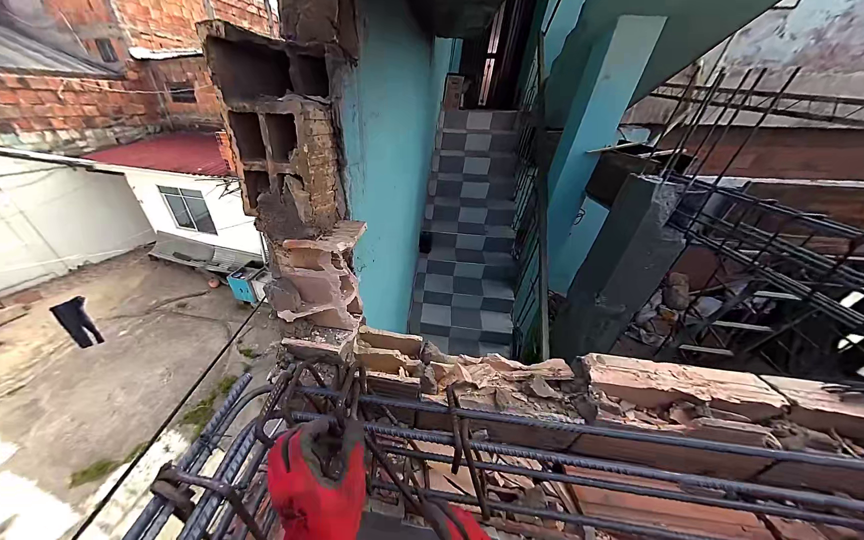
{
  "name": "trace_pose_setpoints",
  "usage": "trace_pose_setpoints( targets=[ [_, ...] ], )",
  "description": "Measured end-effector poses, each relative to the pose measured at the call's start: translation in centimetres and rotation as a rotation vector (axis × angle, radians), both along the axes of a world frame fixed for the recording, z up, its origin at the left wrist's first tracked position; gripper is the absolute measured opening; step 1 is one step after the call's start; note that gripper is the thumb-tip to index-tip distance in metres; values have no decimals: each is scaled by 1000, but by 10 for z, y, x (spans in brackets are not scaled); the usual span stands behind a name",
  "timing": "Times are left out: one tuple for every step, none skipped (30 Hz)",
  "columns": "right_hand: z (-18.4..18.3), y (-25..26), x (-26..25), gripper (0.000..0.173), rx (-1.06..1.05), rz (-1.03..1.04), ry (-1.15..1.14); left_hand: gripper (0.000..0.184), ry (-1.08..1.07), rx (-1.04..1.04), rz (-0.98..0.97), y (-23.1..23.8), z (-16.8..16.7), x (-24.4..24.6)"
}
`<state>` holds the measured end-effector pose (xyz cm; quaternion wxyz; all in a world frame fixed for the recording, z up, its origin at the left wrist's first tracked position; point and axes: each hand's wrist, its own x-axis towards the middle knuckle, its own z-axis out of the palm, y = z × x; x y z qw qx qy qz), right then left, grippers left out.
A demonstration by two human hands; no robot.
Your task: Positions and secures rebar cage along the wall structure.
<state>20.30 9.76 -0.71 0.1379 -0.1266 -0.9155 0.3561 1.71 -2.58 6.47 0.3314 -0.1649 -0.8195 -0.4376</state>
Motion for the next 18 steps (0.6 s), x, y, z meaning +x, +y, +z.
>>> trace_pose_setpoints(
  targets=[
    [-7,-3,-29,62,69,-31,115,65,-7,-136,-9,-3,18,-13],
    [-9,-6,-54,73,110,-73,169,76,-102,-305,-42,-3,38,-29],
    [-5,-8,-75,87,117,-115,158,80,-270,-476,-106,1,59,-46],
    [2,-10,-93,101,97,-148,82,77,-459,-626,-184,9,78,-64],
    [8,-8,-110,113,50,-162,-2,66,-605,-738,-269,19,93,-80],
    [14,-3,-125,122,-15,-151,-60,53,-702,-812,-353,30,102,-93],
    [17,5,-136,128,-70,-118,-92,46,-780,-884,-407,41,110,-100],
    [19,12,-142,131,-95,-69,-128,43,-822,-957,-416,49,115,-100],
    [22,17,-147,131,-102,-15,-164,40,-838,-1015,-401,55,118,-97],
    [24,19,-150,129,-106,27,-173,37,-839,-1024,-397,58,119,-95],
    [25,20,-152,127,-119,52,-167,33,-856,-954,-417,58,120,-95],
    [22,21,-154,125,-128,51,-140,30,-868,-821,-462,54,114,-98],
    [18,21,-157,125,-135,39,-100,26,-887,-647,-533,49,105,-103],
    [15,20,-160,126,-133,26,-58,23,-937,-461,-605,45,98,-107],
    [11,19,-162,128,-136,13,-9,22,-1012,-293,-664,41,94,-108],
    [9,18,-164,129,-143,9,40,21,-1062,-180,-689,41,90,-107],
    [9,20,-166,129,-143,17,82,19,-1070,-123,-687,43,88,-105],
    [7,22,-169,129,-134,27,111,17,-1054,-99,-667,44,86,-104]
  ],
)
